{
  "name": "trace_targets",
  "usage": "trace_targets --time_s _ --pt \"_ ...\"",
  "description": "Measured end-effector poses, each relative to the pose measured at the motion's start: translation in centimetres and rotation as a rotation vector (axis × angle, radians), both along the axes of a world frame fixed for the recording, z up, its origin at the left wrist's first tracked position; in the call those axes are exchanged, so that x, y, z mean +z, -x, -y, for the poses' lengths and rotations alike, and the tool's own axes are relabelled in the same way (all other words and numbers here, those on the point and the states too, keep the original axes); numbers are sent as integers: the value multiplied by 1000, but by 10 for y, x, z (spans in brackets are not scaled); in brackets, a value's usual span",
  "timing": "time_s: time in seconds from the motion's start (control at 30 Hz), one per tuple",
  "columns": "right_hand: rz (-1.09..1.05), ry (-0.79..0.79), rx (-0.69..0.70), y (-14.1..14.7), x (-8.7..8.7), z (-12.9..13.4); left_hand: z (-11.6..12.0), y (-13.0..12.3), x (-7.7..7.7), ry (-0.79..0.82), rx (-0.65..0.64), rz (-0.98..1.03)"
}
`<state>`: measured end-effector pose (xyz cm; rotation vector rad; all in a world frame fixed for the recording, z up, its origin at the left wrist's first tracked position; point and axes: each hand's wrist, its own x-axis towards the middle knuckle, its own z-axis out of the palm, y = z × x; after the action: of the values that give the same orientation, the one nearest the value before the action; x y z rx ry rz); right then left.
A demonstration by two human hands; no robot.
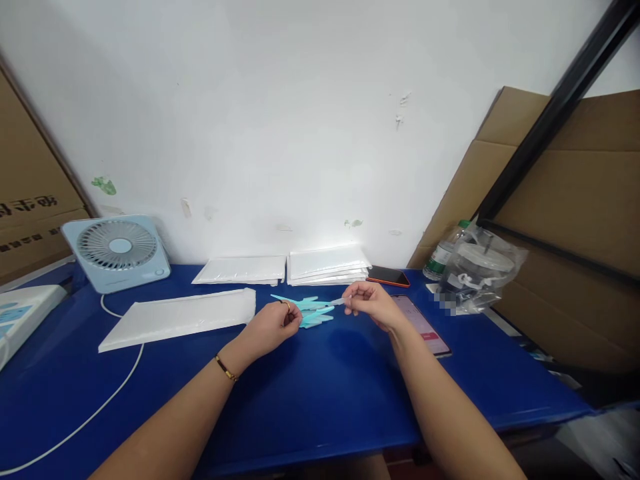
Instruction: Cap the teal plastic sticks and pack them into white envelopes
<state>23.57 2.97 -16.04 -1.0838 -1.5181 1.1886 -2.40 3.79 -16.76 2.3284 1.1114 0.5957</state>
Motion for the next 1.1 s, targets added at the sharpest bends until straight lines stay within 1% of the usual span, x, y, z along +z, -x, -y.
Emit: trace_targets --time_s 0.23,0.33,0.43,0.53,0.6,0.63,0.7,0.73,0.8,0.87,0.93,1.03,1.1 --pt "12 31 85 3 -5 1 -1 0 0 21 -5 21" --pt "32 60 124 9 -11 0 -2 0 -3 9 -8 4" --pt "101 70 137 15 -19 -2 -6 1 -10 -7 -11 -60" --pt "265 -7 123 22 -26 -4 -14 4 -18 -127 28 -138" --pt "421 -116 105 24 -28 -5 -20 7 -25 -206 83 -207" --pt "492 -180 83 25 -29 -5 -23 8 -28 -215 103 -247" --pt "606 -279 17 24 -30 -8 -29 11 -32 -183 112 -310" --pt "649 -298 -21 23 -32 -9 -30 11 -32 -163 100 -326" --pt "715 -271 -60 20 -34 -14 -32 11 -30 -145 69 -335" --pt "730 -230 -38 19 -37 -17 -30 9 -26 -153 51 -334" --pt "696 -221 4 20 -39 -18 -27 6 -23 -172 32 -331" --pt "659 -243 31 27 -39 -16 -21 1 -21 -192 10 -346" --pt "675 -271 27 34 -39 -13 -18 -4 -21 -202 19 -393"
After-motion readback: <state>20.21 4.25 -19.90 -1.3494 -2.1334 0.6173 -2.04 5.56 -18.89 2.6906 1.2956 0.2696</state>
